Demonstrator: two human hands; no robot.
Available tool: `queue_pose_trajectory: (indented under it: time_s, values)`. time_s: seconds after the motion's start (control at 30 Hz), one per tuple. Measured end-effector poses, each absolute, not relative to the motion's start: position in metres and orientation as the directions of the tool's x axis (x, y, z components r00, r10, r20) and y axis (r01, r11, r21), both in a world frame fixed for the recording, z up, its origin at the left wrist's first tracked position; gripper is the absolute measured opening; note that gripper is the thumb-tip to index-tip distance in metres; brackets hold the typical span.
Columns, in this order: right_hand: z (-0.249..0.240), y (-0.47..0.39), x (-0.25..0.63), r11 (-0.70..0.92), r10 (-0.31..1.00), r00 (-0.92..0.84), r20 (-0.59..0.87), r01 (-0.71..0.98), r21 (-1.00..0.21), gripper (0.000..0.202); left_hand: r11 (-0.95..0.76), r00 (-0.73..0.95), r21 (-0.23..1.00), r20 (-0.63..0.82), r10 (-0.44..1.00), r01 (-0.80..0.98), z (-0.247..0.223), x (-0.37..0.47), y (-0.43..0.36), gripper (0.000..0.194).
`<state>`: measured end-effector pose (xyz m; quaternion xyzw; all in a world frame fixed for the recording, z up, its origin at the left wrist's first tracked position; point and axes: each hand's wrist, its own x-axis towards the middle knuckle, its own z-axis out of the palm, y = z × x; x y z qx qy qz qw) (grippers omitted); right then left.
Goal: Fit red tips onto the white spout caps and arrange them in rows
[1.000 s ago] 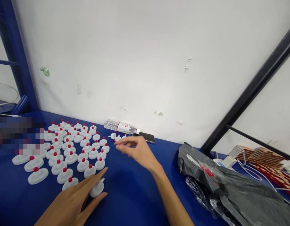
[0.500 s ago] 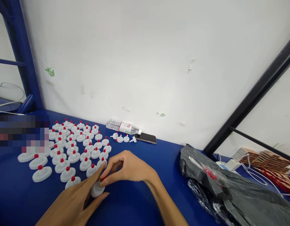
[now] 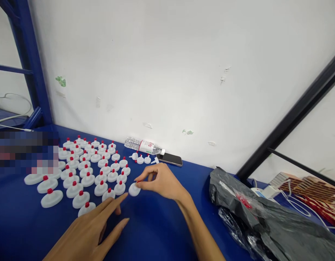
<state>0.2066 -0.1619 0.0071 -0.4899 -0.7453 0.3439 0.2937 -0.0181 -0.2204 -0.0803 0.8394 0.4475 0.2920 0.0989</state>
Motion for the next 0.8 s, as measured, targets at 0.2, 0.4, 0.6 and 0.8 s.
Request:
queue_pose_trajectory:
  time_s: [0.2, 0.4, 0.6, 0.8]
  values:
    - [-0.027, -0.142, 0.209, 0.304, 0.952, -0.226, 0.206, 0.618, -0.725, 0.011, -0.609, 0.487, 0.391, 0.37, 0.791, 0.69, -0.072, -0.016, -0.222, 0.04]
    - [-0.041, -0.144, 0.191, 0.316, 0.935, -0.095, 0.343, 0.664, -0.678, 0.018, -0.597, 0.499, 0.409, 0.329, 0.802, 0.69, -0.069, -0.015, -0.222, 0.041]
    - [-0.039, -0.149, 0.176, 0.342, 0.927, -0.107, 0.36, 0.637, -0.691, 0.02, -0.622, 0.516, 0.395, 0.349, 0.783, 0.677, -0.073, -0.015, -0.221, 0.042]
    - [-0.043, -0.149, 0.162, 0.324, 0.944, -0.121, 0.306, 0.497, -0.805, 0.018, -0.603, 0.502, 0.436, 0.335, 0.798, 0.668, -0.073, -0.015, -0.222, 0.043]
